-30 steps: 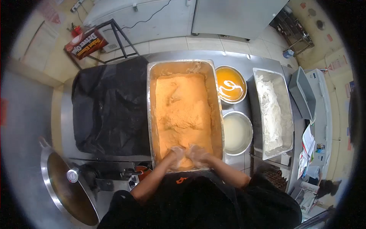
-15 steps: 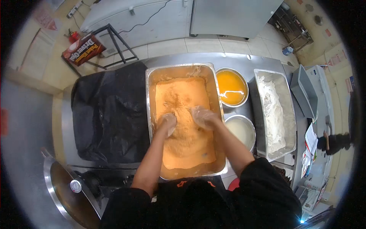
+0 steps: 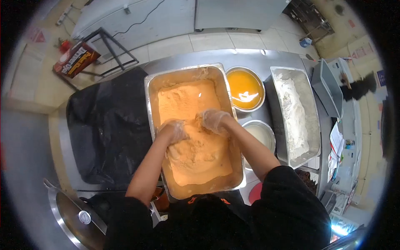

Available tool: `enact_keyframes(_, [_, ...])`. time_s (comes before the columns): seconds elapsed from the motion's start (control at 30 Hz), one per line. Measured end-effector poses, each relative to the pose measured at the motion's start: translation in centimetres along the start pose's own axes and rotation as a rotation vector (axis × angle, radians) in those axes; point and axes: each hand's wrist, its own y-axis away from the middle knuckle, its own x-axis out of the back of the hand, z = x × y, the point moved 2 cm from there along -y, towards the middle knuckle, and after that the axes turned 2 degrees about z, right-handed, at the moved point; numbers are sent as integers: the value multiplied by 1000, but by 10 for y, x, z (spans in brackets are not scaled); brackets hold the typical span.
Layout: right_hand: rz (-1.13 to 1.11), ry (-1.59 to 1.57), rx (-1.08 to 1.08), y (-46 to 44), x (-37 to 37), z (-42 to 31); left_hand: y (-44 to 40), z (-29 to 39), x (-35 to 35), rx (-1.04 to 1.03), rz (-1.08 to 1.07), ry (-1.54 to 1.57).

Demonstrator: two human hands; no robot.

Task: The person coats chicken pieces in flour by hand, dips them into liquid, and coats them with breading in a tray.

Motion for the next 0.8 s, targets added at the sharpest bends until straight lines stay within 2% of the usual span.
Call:
enact_keyframes(0.03, [1, -7, -15, 4, -23, 9, -16, -21, -48, -18, 294, 177])
enact_keyframes(0.07, [260, 13, -144, 6, -62, 22, -11, -23, -68, 4, 437, 229])
enact_keyframes(0.13, [609, 38, -426, 44, -107, -11, 4, -4, -103, 105, 432, 99])
enact_keyframes(0.17, [658, 41, -503, 54, -107, -26, 3, 2, -132, 112, 434, 5])
enact_keyframes(0.2, [707, 40, -579, 65, -107, -42, -10, -5, -175, 77, 538, -140])
enact_keyframes(0.27, [387, -674, -452, 54, -133, -38, -55, -34, -259, 31, 844, -489])
enact_keyframes(0.3, [306, -490, -257, 35, -140, -19, -50, -28, -246, 91, 748, -492])
enact_keyframes(0.33, [317, -493, -263, 51, -118, -27, -43, -16, -234, 150, 649, -488])
enact_keyframes(0.4, [594, -870, -511, 113, -62, -60, -15, 11, -216, 269, 439, -465])
enact_keyframes(0.43, [673, -913, -569, 123, -62, -60, 9, 25, -203, 262, 441, -463])
enact_keyframes(0.53, [509, -697, -727, 126, -150, -65, 76, 54, -159, 246, 271, -170])
enact_keyframes(0.57, [464, -685, -760, 122, -170, -74, 80, 67, -167, 277, 273, -23])
enact_keyframes(0.6, [470, -685, -767, 113, -177, -76, 75, 75, -180, 317, 323, 134])
enact_keyframes(0.7, [360, -1014, -608, 97, -197, -63, 53, 61, -210, 351, 673, 672])
enact_keyframes(0.73, [544, -969, -408, 102, -188, -55, 49, 44, -215, 302, 799, 665])
enact_keyframes(0.8, [745, -906, -244, 126, -169, -50, 48, 14, -220, 201, 951, 486])
